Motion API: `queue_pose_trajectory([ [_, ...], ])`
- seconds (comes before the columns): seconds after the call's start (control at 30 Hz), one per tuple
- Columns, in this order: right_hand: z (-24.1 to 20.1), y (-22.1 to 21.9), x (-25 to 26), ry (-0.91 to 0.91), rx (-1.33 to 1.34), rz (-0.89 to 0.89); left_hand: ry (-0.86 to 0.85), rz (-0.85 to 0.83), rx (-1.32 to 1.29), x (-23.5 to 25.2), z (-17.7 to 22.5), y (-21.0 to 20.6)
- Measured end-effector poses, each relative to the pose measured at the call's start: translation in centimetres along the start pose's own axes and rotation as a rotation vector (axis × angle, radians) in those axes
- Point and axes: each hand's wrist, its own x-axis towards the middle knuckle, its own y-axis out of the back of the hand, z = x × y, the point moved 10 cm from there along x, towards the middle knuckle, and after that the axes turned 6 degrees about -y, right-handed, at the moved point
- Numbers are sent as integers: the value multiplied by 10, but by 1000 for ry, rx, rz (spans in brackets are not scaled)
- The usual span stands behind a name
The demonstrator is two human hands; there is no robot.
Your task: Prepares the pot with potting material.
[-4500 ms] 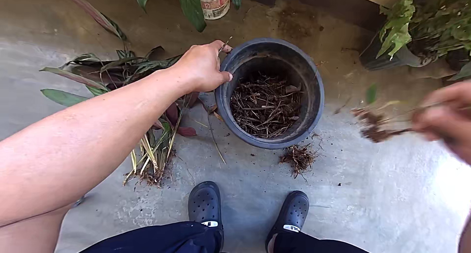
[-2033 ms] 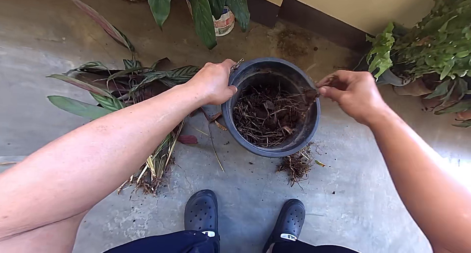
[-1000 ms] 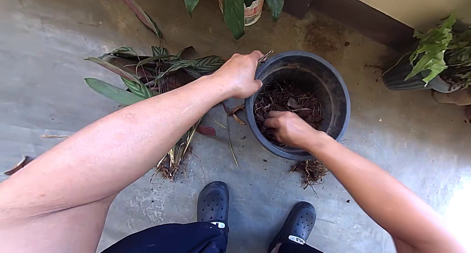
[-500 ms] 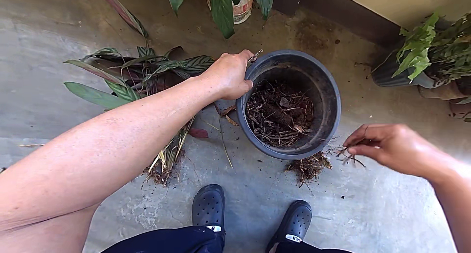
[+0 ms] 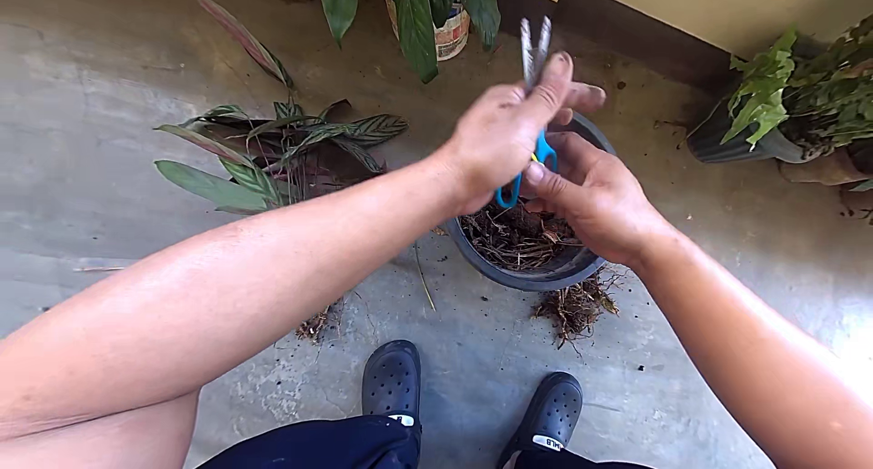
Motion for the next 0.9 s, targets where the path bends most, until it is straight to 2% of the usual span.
queue_pose_trajectory([
  [0.07,7,2,-5,-62,221,-2,-29,-101,46,-1,-9,-16],
  [0.1,10,7,-9,-83,232,7,-51,-182,92,0,-16,-22],
  [0.17,15,28,-18,-87,-5,54,-14,-378,226,-1,-41,-27],
  [0.27,20,76,-34,-89,-638,142,57,-555,660,2,-88,-23],
  [0.33,26,102,-48,-149,-801,186,74,-694,983,6,-122,-29],
  [0.4,27,116,-63,-183,-852,219,130,-785,1200,5,-149,-37],
  [0.5,24,123,-80,-186,-931,238,123,-837,1323,-2,-169,-52],
  [0.63,24,131,-89,-155,-927,231,98,-895,1432,-2,-170,-63],
  [0.83,28,125,-83,-157,-970,158,227,-824,1344,3,-176,-55],
  [0.9,29,119,-79,-135,-1002,132,213,-837,1351,3,-174,-54],
])
